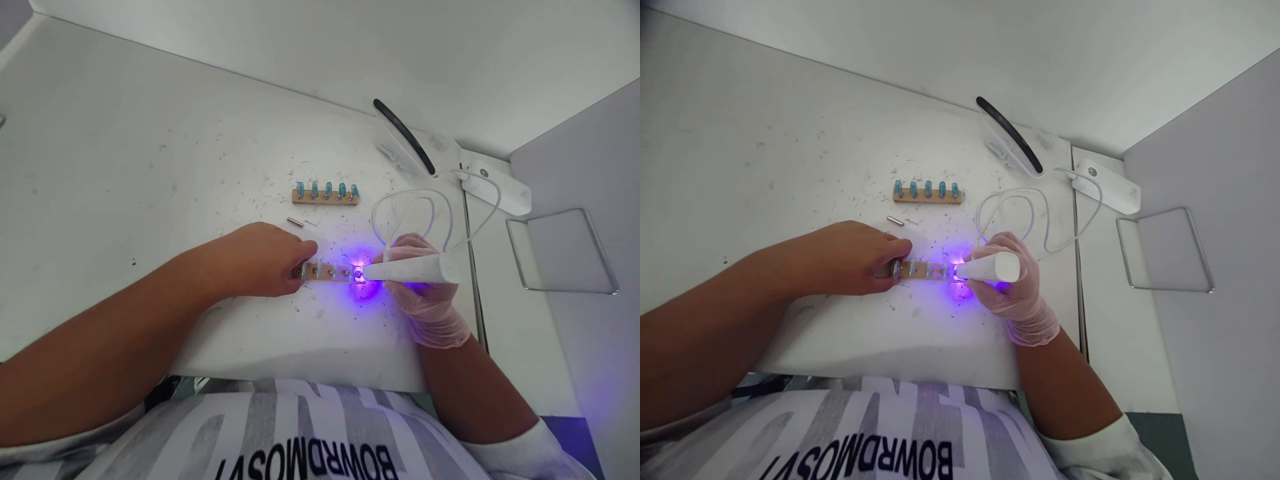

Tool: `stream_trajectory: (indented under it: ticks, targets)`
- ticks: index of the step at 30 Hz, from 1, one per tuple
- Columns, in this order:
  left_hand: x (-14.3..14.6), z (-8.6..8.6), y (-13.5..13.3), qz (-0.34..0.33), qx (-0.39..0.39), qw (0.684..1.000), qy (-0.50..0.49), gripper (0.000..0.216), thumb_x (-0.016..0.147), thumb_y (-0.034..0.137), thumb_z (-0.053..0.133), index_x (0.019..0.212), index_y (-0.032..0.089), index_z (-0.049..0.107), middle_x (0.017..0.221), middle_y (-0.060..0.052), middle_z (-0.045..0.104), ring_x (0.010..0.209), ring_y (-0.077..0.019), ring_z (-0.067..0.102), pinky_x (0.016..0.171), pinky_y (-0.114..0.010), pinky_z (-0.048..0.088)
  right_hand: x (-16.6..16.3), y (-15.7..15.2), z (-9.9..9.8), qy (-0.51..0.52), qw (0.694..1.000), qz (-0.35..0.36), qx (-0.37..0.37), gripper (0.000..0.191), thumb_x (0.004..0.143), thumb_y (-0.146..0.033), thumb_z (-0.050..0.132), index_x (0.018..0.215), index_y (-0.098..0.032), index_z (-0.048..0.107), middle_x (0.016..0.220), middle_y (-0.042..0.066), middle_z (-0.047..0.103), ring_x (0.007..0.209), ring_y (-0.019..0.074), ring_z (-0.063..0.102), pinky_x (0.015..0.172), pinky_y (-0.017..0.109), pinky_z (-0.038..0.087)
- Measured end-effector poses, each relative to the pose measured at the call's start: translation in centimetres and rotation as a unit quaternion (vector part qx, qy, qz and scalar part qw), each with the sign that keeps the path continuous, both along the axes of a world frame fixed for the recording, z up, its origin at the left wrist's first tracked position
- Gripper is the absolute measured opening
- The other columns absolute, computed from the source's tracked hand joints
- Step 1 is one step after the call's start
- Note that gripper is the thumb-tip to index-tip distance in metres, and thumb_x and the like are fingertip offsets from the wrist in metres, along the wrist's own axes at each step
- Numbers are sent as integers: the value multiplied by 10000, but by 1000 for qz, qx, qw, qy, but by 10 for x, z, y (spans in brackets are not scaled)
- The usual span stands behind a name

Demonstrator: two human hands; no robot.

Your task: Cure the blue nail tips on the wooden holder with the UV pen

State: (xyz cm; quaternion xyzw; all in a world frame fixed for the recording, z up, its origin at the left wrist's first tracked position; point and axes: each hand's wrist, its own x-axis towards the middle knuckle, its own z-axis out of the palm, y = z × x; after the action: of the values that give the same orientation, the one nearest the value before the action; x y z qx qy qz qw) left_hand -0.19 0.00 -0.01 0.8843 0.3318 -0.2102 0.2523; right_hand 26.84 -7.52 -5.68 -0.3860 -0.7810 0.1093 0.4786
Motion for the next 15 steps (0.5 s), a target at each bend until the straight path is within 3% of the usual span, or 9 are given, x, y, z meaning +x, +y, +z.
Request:
stream_trajectory:
  ticks: [15]
  targets:
    - [0,1,0,6,-3,1000,-9,131,871,298,600,819,242,493,757,-19,666,624,-192,538,574,-338,294,1,-1,-1,8,1000,0,-11,49,880,-243,717,918,-271,707,734,-10,717,623,192,618,651,398,498]
